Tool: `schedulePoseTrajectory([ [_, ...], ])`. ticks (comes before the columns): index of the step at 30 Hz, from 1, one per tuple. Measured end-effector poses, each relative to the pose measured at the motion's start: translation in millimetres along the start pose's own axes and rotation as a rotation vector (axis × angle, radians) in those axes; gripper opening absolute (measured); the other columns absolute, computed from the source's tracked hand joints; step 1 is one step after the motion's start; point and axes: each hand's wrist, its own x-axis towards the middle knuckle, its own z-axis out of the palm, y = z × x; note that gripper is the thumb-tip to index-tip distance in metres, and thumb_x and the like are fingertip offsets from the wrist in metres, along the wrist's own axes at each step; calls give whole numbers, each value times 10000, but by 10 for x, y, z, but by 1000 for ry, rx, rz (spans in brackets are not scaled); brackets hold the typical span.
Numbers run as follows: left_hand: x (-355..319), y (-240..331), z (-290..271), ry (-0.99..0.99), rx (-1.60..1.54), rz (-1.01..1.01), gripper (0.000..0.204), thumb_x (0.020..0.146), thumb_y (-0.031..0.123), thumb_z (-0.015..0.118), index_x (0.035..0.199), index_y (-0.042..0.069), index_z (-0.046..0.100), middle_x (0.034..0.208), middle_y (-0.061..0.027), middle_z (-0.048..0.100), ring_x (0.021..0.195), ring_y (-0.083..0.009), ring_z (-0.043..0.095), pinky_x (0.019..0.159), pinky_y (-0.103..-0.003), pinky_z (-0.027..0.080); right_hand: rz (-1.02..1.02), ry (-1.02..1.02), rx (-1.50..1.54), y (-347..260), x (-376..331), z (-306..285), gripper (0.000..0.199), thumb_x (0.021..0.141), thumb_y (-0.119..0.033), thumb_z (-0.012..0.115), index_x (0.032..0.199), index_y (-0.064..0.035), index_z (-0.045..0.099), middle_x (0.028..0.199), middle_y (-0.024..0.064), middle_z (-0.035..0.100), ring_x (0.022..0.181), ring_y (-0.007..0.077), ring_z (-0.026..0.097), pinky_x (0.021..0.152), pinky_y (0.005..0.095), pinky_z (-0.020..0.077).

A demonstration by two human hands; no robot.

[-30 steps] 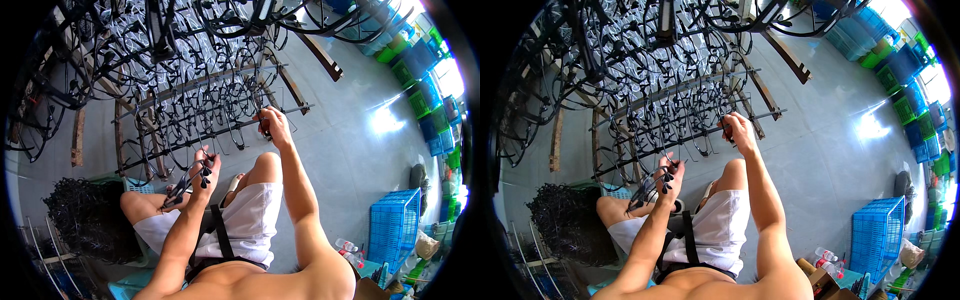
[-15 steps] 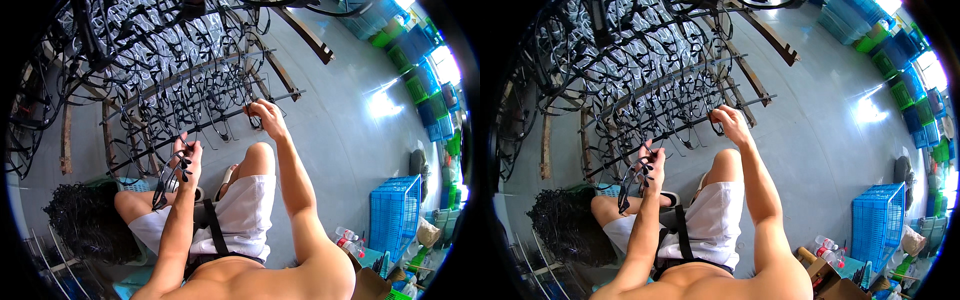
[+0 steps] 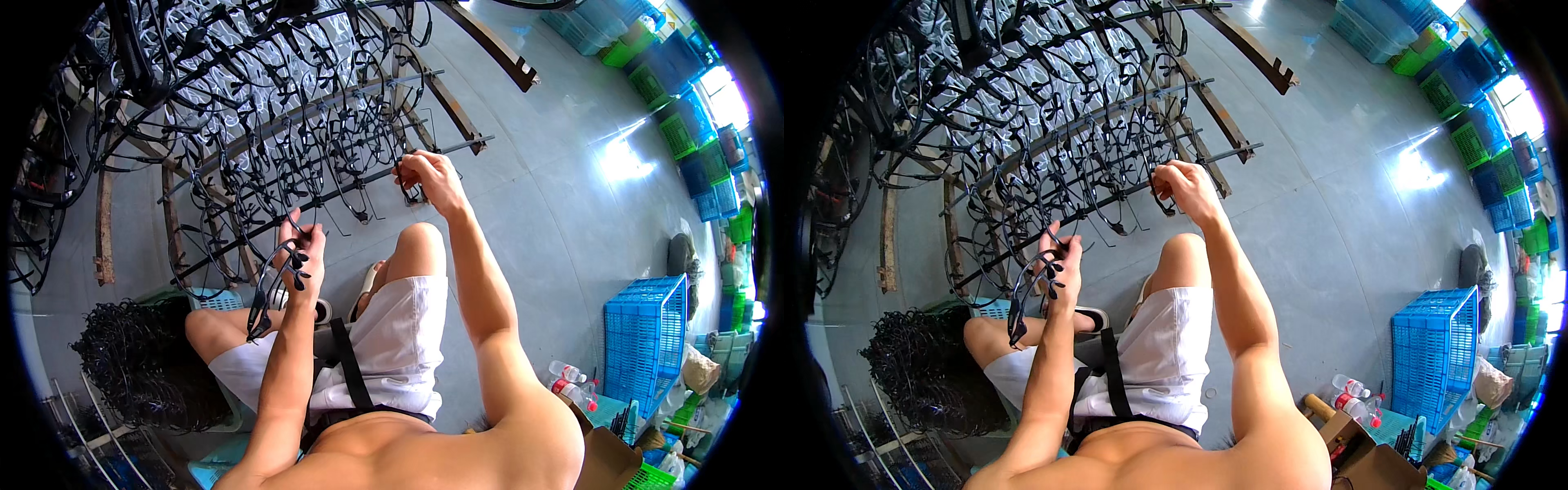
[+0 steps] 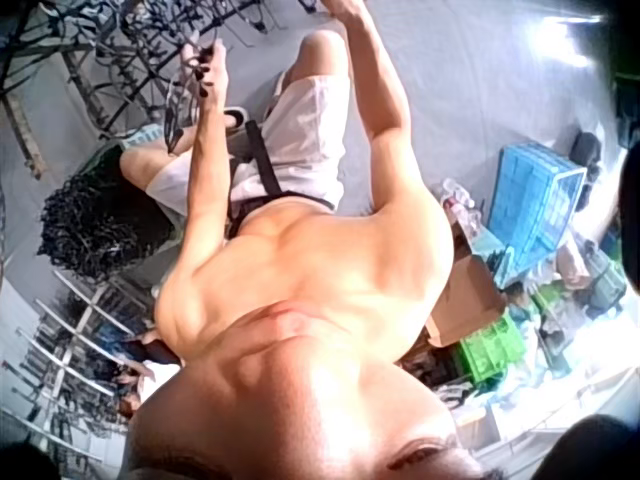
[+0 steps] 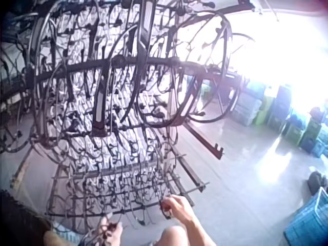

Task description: The person repeatedly picks up black elastic headbands from a basket and attaches them to a metal rack. The person handles the headbands one at a time, looping them onto hooks on the rack.

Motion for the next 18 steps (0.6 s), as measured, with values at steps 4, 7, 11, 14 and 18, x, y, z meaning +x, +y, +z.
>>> schedulePoseTrajectory([
  [4, -15, 13, 17, -20, -96, -27, 419, 808, 65, 663, 1199, -1, 530, 776, -1, 622, 627, -42, 503, 585, -188, 418, 39, -1, 27, -45, 71, 19, 289, 902, -230, 520, 839, 28, 632, 717, 62, 634, 650, 127, 596, 617, 263, 482],
  [7, -37, 66, 10, -38, -72, -12, 414, 813, 76, 665, 1197, -3, 531, 783, 1, 611, 630, -44, 494, 589, -194, 414, 99, -11, -19, -99, 102, 45, 293, 908, -242, 529, 836, 22, 636, 711, 46, 630, 636, 115, 590, 599, 255, 475],
  [11, -67, 98, -34, -83, -59, -3, 399, 839, 89, 636, 1201, -3, 496, 818, -15, 594, 648, -53, 489, 592, -209, 415, 73, 16, -115, -148, 102, 116, 284, 913, -241, 539, 925, 32, 616, 851, 110, 638, 762, 188, 613, 679, 302, 487],
  [14, -218, 31, -205, 20, -35, 168, 388, 871, 118, 587, 1209, 11, 430, 853, -31, 564, 665, -89, 501, 587, -226, 434, -445, 534, -831, -152, -61, 309, 291, 902, -216, 558, 1050, 35, 567, 1015, 186, 583, 933, 298, 572, 802, 374, 462],
  [18, -651, 351, -452, -348, -506, -104, 397, 842, 75, 540, 1207, 28, 391, 996, -107, 516, 768, -159, 533, 596, -266, 464, -152, -73, -377, -557, -931, 716, 261, 886, -218, 595, 1059, -24, 579, 1015, 157, 554, 926, 272, 544, 827, 344, 440],
])
